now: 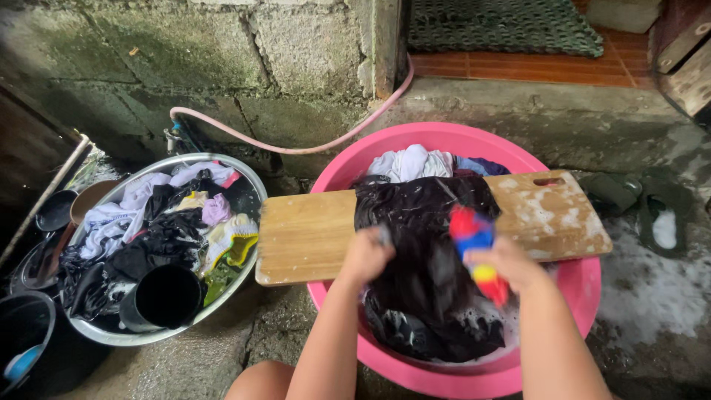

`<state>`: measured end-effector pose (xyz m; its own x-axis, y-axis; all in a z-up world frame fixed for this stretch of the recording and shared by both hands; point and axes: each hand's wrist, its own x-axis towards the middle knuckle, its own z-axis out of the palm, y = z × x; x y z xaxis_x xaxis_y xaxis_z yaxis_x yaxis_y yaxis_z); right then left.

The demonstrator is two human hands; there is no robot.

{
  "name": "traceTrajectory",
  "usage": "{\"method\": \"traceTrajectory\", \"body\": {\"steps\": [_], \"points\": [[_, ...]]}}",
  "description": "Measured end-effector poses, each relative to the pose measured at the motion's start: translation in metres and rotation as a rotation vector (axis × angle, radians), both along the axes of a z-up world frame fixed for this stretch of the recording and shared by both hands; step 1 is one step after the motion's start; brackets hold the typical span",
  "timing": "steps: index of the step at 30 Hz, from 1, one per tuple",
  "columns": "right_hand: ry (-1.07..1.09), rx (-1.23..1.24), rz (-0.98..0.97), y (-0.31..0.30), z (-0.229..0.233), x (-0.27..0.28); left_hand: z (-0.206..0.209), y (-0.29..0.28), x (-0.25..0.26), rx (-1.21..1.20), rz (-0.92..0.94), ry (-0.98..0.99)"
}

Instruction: The person washes clothes by placing a garment on a wooden washboard, scrubbing it with a brush, and wringing it out by hand over a basin of soapy water.

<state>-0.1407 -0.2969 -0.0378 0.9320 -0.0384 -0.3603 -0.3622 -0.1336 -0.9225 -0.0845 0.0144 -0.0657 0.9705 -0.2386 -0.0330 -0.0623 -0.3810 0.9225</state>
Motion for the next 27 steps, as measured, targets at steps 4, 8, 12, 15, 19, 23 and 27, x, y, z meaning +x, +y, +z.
{"method": "traceTrajectory", "body": {"steps": [4,8,12,15,19,23,27], "points": [[-0.329,-0.254,-0.263,0.001,0.004,0.054,0.027,-0.017,0.025,0.382,0.427,-0.422],[-0.392,-0.353,-0.253,-0.006,-0.007,0.1,0.021,-0.034,0.047,0.45,0.39,-0.359],[-0.17,-0.387,-0.147,-0.015,-0.022,0.122,0.001,-0.042,0.058,0.431,0.147,-0.151],[-0.078,-0.292,-0.062,-0.011,-0.032,0.117,0.0,-0.047,0.049,0.384,0.059,-0.124],[0.034,-0.418,0.099,0.004,-0.03,0.088,0.02,-0.057,0.014,0.387,-0.071,0.023],[0.156,-0.358,0.112,0.007,-0.02,0.028,0.023,-0.05,-0.025,0.286,-0.14,0.06],[0.18,-0.293,0.121,0.007,-0.031,-0.029,-0.002,-0.052,-0.057,0.399,-0.231,0.094]]}}
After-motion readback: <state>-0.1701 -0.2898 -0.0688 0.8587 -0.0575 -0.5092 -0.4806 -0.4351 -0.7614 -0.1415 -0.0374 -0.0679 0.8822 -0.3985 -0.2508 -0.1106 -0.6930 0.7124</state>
